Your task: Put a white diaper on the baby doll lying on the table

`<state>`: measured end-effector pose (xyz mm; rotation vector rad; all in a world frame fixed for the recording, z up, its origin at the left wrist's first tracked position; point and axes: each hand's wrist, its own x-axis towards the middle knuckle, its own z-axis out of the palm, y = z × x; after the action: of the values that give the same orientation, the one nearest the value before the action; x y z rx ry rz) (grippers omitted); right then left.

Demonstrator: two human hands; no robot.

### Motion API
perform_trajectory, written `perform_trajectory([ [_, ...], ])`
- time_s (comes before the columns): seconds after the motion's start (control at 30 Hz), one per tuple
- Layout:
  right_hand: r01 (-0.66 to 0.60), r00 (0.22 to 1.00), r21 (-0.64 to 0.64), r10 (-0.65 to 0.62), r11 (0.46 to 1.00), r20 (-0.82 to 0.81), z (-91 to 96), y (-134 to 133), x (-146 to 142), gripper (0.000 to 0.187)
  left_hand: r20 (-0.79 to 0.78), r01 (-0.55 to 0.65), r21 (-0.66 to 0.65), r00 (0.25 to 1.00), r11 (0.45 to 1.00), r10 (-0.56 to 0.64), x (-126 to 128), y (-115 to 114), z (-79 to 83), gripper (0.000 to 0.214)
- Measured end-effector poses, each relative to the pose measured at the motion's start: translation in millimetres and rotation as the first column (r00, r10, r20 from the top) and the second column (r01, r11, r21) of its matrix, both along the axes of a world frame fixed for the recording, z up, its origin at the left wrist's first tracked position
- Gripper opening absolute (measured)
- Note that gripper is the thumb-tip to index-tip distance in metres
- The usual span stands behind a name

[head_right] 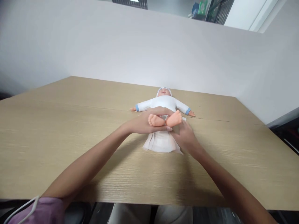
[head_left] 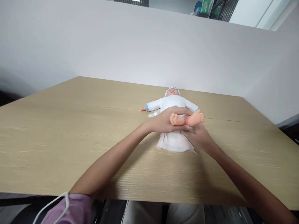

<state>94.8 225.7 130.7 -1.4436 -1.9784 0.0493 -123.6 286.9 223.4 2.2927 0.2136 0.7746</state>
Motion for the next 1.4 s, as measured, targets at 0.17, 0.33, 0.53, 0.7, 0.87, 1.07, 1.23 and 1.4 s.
perform_trajectory([
  [0.17, -0.098, 0.983, 0.168, 0.121, 0.981, -0.137, 17.0, -21, 1, 0.056, 0.037, -0.051, 0.028, 0.998, 0.998, 0.050, -15, -14, -18.4, 0.040],
  [0.33, -0.329, 0.941, 0.185, 0.338, 0.926, -0.023, 2.2, -19, 35, 0.035, -0.072, -0.166, 0.186, 0.981, 0.968, 0.182, -63, -10, -51.9, 0.044],
  [0.53, -0.376, 0.922, 0.208, 0.344, 0.903, 0.177, -44.4, -16, 77, 0.046, -0.178, -0.200, 0.296, 0.949, 0.934, 0.260, -101, 3, -105.9, 0.052],
  [0.7, -0.463, 0.867, 0.132, 0.417, 0.876, 0.273, -46.6, -17, 79, 0.041, -0.298, -0.112, 0.346, 0.928, 0.931, 0.222, -107, -1, -105.6, 0.073],
  [0.87, -0.475, 0.851, 0.075, 0.436, 0.877, 0.293, -42.7, -20, 77, 0.032, -0.371, -0.100, 0.352, 0.898, 0.931, 0.236, -110, -9, -102.7, 0.084],
  [1.07, -0.484, 0.836, 0.054, 0.444, 0.873, 0.323, -37.4, -22, 74, 0.029, -0.358, -0.126, 0.323, 0.901, 0.938, 0.244, -105, -12, -103.3, 0.052],
  [1.23, -0.481, 0.845, -0.024, 0.471, 0.876, 0.252, -32.2, -21, 76, 0.029, -0.368, -0.124, 0.241, 0.906, 0.963, 0.209, -104, -12, -96.9, 0.049],
  [1.4, -0.521, 0.850, -0.120, 0.527, 0.845, 0.024, -27.1, -15, 82, 0.040, -0.350, -0.246, 0.183, 0.889, 0.952, 0.297, -91, -25, -92.8, 0.047],
])
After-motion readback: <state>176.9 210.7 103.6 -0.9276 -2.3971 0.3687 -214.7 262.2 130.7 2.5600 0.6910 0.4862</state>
